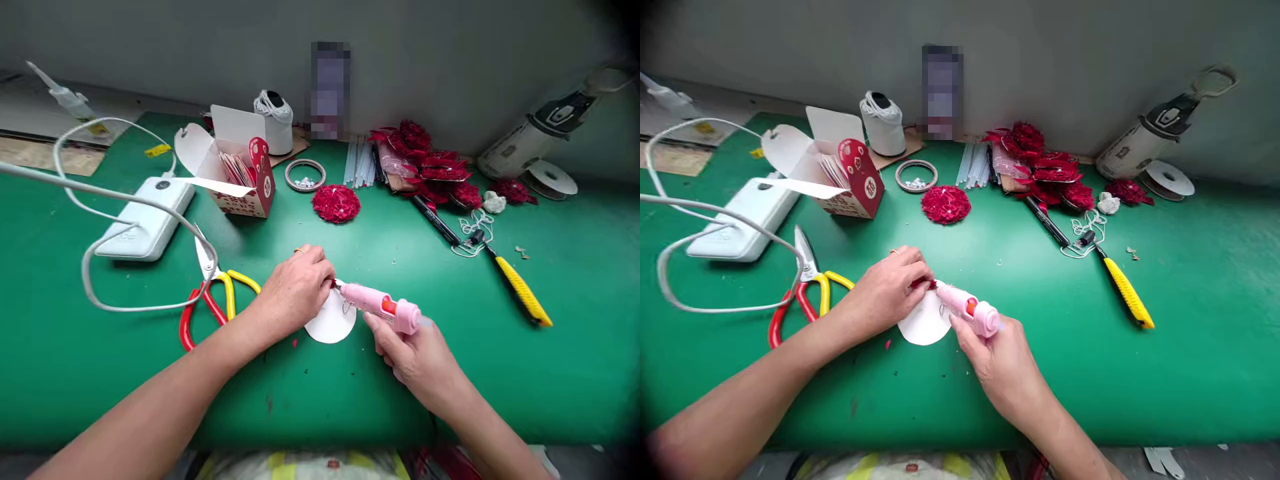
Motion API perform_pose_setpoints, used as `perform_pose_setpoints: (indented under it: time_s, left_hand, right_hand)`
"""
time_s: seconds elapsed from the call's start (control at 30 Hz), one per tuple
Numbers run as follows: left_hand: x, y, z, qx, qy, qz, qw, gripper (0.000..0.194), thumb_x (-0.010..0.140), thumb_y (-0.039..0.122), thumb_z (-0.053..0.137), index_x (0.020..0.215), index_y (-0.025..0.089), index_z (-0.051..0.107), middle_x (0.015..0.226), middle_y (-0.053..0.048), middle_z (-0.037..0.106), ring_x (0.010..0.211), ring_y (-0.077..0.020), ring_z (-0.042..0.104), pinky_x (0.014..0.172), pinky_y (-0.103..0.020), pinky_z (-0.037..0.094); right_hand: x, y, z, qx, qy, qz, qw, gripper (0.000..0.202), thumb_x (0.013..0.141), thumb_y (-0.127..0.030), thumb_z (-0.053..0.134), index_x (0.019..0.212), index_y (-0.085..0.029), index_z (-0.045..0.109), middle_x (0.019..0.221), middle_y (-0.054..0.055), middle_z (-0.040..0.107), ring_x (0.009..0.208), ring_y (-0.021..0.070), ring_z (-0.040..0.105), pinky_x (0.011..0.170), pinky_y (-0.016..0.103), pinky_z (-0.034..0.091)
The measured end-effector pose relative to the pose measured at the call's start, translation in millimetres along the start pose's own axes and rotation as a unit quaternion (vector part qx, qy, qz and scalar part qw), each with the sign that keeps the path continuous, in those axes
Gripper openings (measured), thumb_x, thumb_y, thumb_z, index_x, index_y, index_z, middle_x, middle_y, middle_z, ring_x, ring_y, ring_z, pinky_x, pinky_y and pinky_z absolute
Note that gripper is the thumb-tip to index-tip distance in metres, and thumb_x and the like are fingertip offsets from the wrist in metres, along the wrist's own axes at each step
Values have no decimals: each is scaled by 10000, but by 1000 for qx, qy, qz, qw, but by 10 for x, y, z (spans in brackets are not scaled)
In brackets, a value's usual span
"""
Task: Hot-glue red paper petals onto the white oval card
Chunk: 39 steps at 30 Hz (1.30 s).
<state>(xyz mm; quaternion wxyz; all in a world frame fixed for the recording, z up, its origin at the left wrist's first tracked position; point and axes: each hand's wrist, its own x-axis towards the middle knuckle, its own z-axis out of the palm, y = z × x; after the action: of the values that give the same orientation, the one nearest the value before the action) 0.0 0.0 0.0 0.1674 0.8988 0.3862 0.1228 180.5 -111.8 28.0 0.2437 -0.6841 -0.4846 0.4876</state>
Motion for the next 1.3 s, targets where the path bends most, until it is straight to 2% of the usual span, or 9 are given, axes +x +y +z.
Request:
perform_pose_setpoints:
  time_s: [0.2, 0.37, 0.53, 0.7, 0.93, 1.1, 1.3]
  left_hand:
    - [-9, 21, -40, 4, -4, -3, 1000, 177, 895, 165, 515, 836, 152, 680, 893, -74, 591, 888, -217, 526, 751, -336, 441]
    - [-17, 35, -70, 6, -3, 2, 1000, 187, 894, 158, 507, 846, 154, 688, 903, -76, 592, 868, -208, 520, 724, -323, 435]
    - [-6, 4, -76, -2, 9, 17, 1000, 192, 884, 159, 514, 839, 168, 700, 887, -69, 589, 852, -202, 515, 724, -325, 433]
    - [7, -22, -152, -16, -5, 13, 1000, 210, 863, 140, 503, 858, 167, 711, 895, -76, 589, 868, -215, 517, 754, -350, 439]
    - [-25, -39, -260, -43, -39, 54, 997, 323, 836, 82, 479, 1052, 192, 693, 938, -65, 589, 902, -214, 515, 805, -360, 441]
    - [-19, -41, -218, -23, -43, 66, 997, 237, 907, 177, 492, 1026, 206, 695, 936, -75, 570, 899, -219, 494, 764, -341, 437]
    - [-12, -38, -148, 30, -39, 80, 996, 232, 926, 171, 484, 1007, 209, 697, 919, -81, 551, 862, -216, 466, 705, -318, 412]
  right_hand:
    - [-36, 37, 14, 0, 8, -15, 1000, 435, 913, -532, 515, 638, -204, 437, 537, -55, 352, 444, 68, 291, 379, 207, 233]
    - [-24, 12, -20, 1, -12, -5, 1000, 453, 926, -523, 503, 611, -201, 456, 533, -47, 379, 441, 68, 308, 383, 206, 245]
    - [-11, 8, -38, 6, -10, -6, 1000, 441, 919, -516, 518, 624, -189, 541, 531, -34, 425, 453, 79, 351, 399, 210, 266]
    - [21, 17, -32, 33, -20, 13, 999, 452, 918, -544, 505, 638, -192, 543, 486, -49, 413, 406, 71, 349, 389, 214, 251]
    - [40, 5, -47, 45, -30, 22, 998, 455, 916, -554, 507, 640, -193, 487, 503, -55, 420, 407, 62, 373, 376, 197, 256]
    - [83, -26, -116, 50, -46, 54, 996, 470, 918, -549, 495, 617, -188, 477, 490, -49, 432, 389, 62, 379, 349, 185, 267]
    - [115, -65, -160, 61, -57, 63, 995, 458, 918, -557, 487, 656, -182, 506, 507, -45, 457, 389, 66, 401, 332, 169, 293]
